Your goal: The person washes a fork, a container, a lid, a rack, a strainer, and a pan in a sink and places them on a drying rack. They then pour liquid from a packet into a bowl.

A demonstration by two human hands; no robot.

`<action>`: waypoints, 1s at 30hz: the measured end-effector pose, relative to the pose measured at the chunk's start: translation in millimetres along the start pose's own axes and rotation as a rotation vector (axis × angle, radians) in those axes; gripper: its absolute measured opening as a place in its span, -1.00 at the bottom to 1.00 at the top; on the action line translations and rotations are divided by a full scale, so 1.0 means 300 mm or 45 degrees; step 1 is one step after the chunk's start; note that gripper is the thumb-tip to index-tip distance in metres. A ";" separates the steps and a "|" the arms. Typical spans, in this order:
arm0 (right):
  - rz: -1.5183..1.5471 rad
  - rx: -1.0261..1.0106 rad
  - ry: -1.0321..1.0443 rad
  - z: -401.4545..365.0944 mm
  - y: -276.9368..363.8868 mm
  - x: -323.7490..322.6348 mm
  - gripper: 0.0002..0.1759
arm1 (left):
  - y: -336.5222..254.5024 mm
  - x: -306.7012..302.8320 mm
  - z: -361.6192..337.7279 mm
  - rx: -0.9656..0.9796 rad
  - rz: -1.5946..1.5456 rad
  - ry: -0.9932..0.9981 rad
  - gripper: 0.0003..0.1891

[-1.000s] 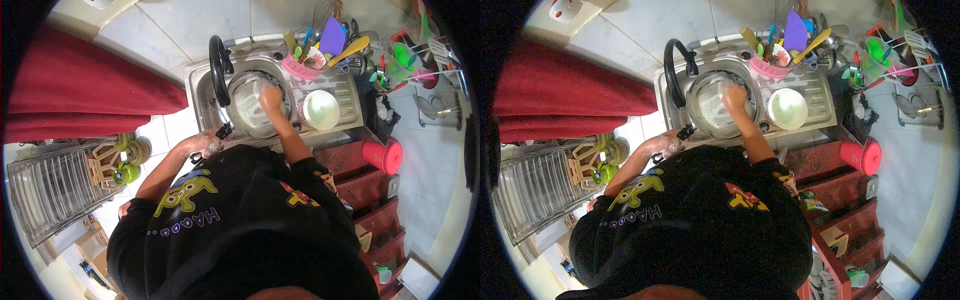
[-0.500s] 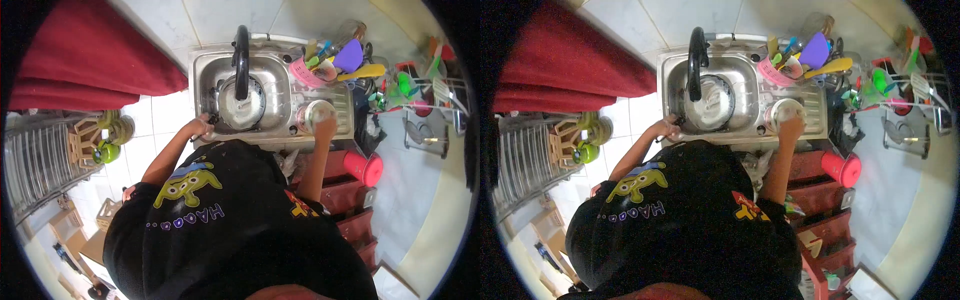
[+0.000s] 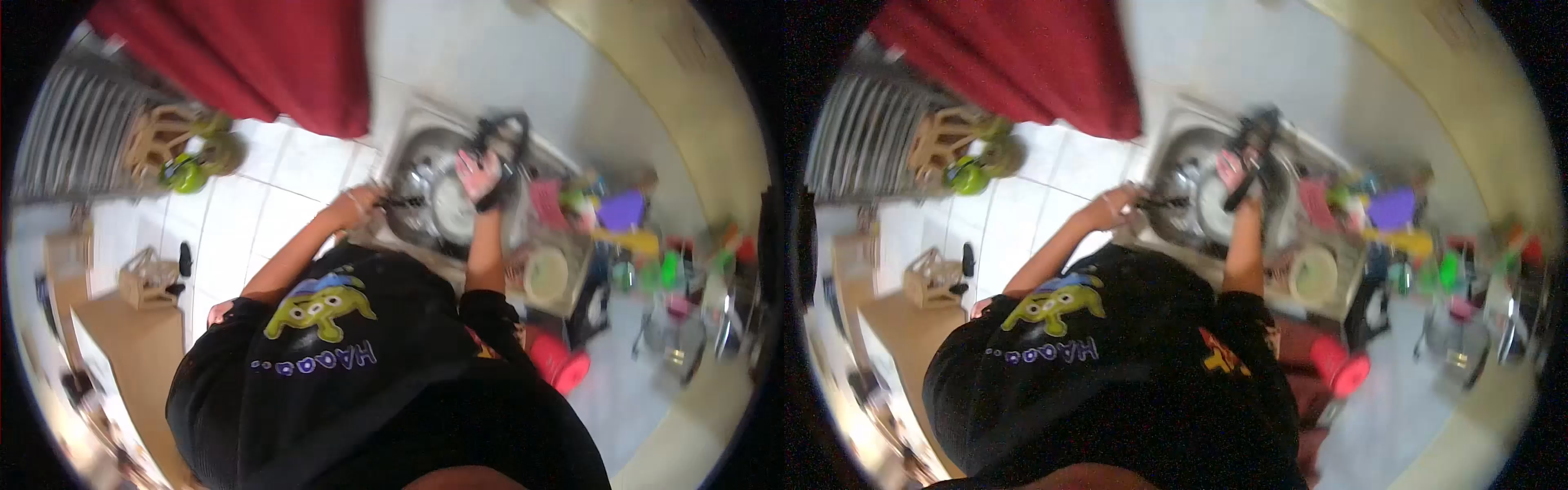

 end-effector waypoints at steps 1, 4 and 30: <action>0.287 0.212 0.175 0.072 -0.019 -0.039 -0.39 | 0.055 0.033 -0.019 0.004 0.002 0.028 -0.49; 0.250 -0.314 0.059 0.164 -0.023 0.058 -0.50 | 0.055 -0.071 -0.109 -0.229 -0.101 -0.103 -0.43; -3.157 -1.388 -0.100 0.229 -0.182 -0.211 -0.61 | 0.465 -0.427 -0.391 -0.294 -0.005 -0.566 -0.59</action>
Point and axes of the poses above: each hand's wrist, its own z-axis towards the middle knuckle, its own x-axis out of the palm, y = z × x, the point moved 3 cm from there along z, towards the middle knuckle, and after that the axes turned 5 degrees about y, right-handed, at the moved point
